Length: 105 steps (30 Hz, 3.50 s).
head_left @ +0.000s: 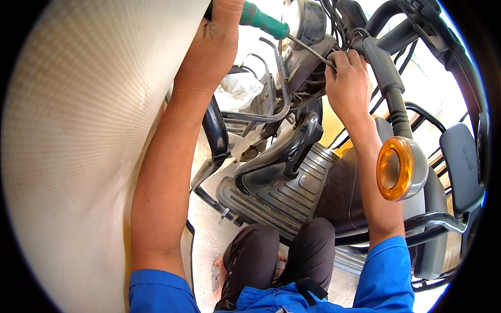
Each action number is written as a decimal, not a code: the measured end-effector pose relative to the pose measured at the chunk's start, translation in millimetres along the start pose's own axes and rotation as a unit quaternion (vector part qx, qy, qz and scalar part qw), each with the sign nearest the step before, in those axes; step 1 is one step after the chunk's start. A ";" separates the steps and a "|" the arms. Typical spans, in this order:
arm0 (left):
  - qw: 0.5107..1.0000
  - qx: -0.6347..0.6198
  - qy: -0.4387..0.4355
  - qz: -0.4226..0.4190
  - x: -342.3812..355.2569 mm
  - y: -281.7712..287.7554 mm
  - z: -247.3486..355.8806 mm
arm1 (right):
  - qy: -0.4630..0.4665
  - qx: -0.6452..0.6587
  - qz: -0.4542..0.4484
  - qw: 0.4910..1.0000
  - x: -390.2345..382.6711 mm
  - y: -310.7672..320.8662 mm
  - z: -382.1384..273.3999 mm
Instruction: The person uses a screwdriver to tighten screws on the motorcycle's handlebar assembly and headlight area. They repeatedly adjust the handlebars and use the tool to secure components near the front of the vehicle.
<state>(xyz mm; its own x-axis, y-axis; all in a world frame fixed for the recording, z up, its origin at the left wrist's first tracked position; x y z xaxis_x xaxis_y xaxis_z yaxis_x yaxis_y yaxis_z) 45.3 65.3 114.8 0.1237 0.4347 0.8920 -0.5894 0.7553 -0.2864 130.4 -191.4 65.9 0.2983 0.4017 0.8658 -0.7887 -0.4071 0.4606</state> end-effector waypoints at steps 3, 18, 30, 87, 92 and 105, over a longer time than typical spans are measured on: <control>1.000 0.010 -0.018 -0.005 1.8 2.3 0.4 | -0.070 0.048 0.025 0.996 -16.5 6.0 0.8; 0.999 -0.002 -0.025 -0.040 0.6 -1.2 0.3 | -0.263 0.178 -0.349 0.881 -276.5 -89.4 -19.7; 0.999 -0.001 -0.025 -0.047 -2.0 -2.0 -3.8 | -0.207 0.119 -0.529 0.814 -351.9 -139.3 -27.2; 0.888 0.111 0.189 -0.404 -117.6 -87.0 -29.7 | -0.346 0.525 -0.062 0.775 -255.5 -38.4 -38.8; 0.901 0.039 0.305 -0.307 -89.4 -111.5 -77.8 | -0.421 0.540 -0.063 0.727 -319.2 -58.3 -18.3; 0.878 -0.149 0.376 -0.255 -52.9 -146.3 -101.2 | -0.451 0.567 -0.058 0.687 -321.2 -62.7 -6.0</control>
<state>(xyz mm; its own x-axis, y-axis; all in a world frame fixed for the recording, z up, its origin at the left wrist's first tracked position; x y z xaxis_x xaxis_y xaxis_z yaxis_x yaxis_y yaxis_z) 205.8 -18.5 74.1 0.8690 0.1193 0.4803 -0.0832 0.9919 -0.0959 80.8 -289.9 -242.2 0.9384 0.0223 0.3447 0.0422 -0.9978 -0.0504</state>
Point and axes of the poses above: each hand's wrist, its own x-axis towards the middle knuckle, its own y-axis out of the back of the hand, z = x × y, the point moved 7 cm from there along x, towards the middle knuckle, and after that the axes turned 6 degrees about y, right-handed, at the moved point
